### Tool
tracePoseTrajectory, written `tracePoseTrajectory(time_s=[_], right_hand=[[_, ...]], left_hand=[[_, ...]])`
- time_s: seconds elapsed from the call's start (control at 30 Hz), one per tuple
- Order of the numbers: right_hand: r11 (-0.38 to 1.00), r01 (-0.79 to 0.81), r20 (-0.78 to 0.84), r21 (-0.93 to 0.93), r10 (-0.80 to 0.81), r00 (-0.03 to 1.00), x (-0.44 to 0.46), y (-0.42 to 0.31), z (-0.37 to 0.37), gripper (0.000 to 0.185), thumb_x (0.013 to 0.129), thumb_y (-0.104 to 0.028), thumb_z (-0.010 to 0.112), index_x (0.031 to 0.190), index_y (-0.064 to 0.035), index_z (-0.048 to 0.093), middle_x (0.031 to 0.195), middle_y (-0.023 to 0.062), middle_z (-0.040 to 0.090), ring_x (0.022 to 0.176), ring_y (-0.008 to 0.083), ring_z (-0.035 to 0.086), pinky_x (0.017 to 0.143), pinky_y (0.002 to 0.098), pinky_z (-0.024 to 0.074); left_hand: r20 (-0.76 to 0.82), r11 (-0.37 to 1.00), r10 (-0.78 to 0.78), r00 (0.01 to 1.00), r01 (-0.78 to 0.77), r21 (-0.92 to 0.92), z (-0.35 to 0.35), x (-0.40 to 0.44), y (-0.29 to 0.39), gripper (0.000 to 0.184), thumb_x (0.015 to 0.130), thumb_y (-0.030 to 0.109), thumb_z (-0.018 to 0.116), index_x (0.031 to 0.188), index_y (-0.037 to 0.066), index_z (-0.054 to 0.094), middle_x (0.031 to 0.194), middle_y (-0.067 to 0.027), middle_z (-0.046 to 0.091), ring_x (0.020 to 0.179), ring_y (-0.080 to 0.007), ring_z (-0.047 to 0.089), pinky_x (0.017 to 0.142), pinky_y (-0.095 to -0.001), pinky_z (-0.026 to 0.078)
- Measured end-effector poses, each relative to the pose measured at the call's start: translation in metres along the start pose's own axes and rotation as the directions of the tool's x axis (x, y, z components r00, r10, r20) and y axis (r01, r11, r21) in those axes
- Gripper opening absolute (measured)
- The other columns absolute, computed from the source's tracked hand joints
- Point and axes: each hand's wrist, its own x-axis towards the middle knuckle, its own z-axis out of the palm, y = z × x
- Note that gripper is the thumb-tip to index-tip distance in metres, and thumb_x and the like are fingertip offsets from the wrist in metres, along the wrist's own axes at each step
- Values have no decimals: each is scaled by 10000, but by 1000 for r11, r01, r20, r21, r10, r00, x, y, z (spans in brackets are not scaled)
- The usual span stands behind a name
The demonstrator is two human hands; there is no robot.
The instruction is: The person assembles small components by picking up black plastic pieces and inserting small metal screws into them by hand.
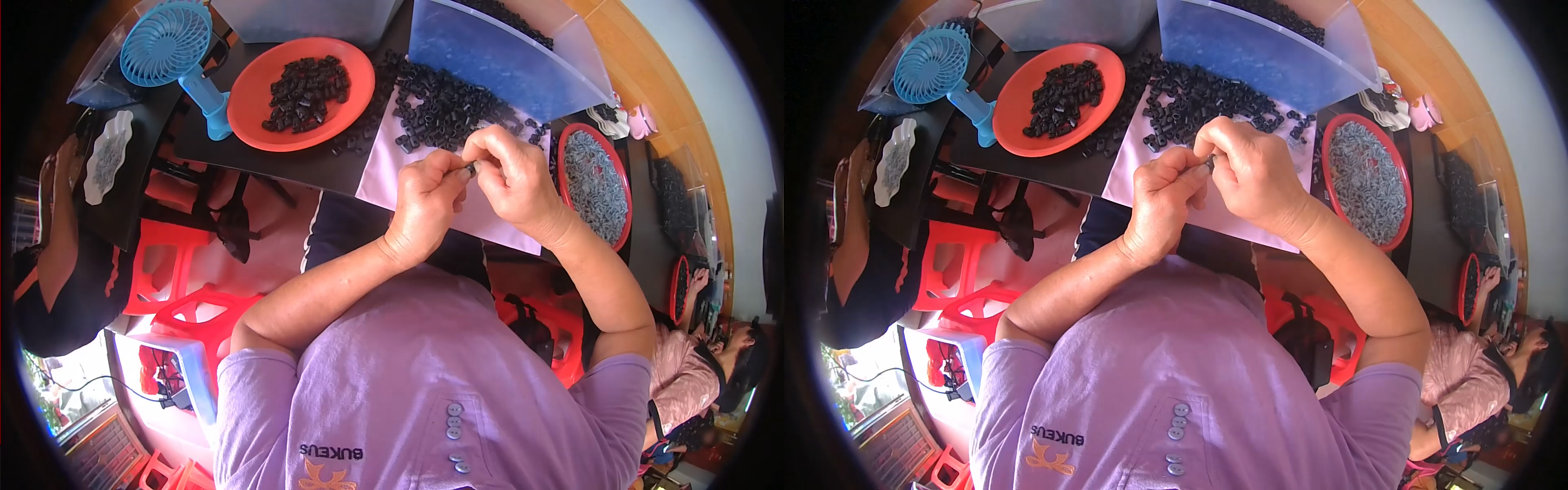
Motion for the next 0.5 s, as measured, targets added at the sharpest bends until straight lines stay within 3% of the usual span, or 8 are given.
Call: tracePoseTrajectory(time_s=[0.03,0.23,0.43,0.5], right_hand=[[1000,21,-18,13,-21,1000,0,-1,0,262,713,142,531,886,-54,544,772,72,632,682,292,628,567,383,503],[963,224,-8,-152,-227,974,5,1,-1,208,700,62,595,850,-69,538,750,60,611,693,274,605,594,391,490],[830,414,170,-375,-377,910,9,-6,-5,136,733,-79,632,811,-86,520,715,43,570,689,260,558,642,385,467],[801,441,251,-405,-366,896,11,-12,-9,142,725,-52,628,824,-81,531,729,53,586,696,268,577,639,394,476]], left_hand=[[-2,1000,-8,1000,8,1,0,0,-1,102,931,28,565,889,-46,621,665,-45,557,584,-101,521,527,-258,434],[0,999,-27,1000,27,24,0,1,1,107,935,36,568,879,-38,620,666,-38,554,583,-99,517,527,-255,431],[8,1000,1,1000,-1,18,-1,2,-3,128,932,29,568,817,-20,593,670,-36,557,587,-95,515,520,-253,418],[5,1000,22,1000,-22,12,-2,2,-6,127,932,29,569,817,-20,593,672,-36,558,589,-95,516,519,-253,415]])
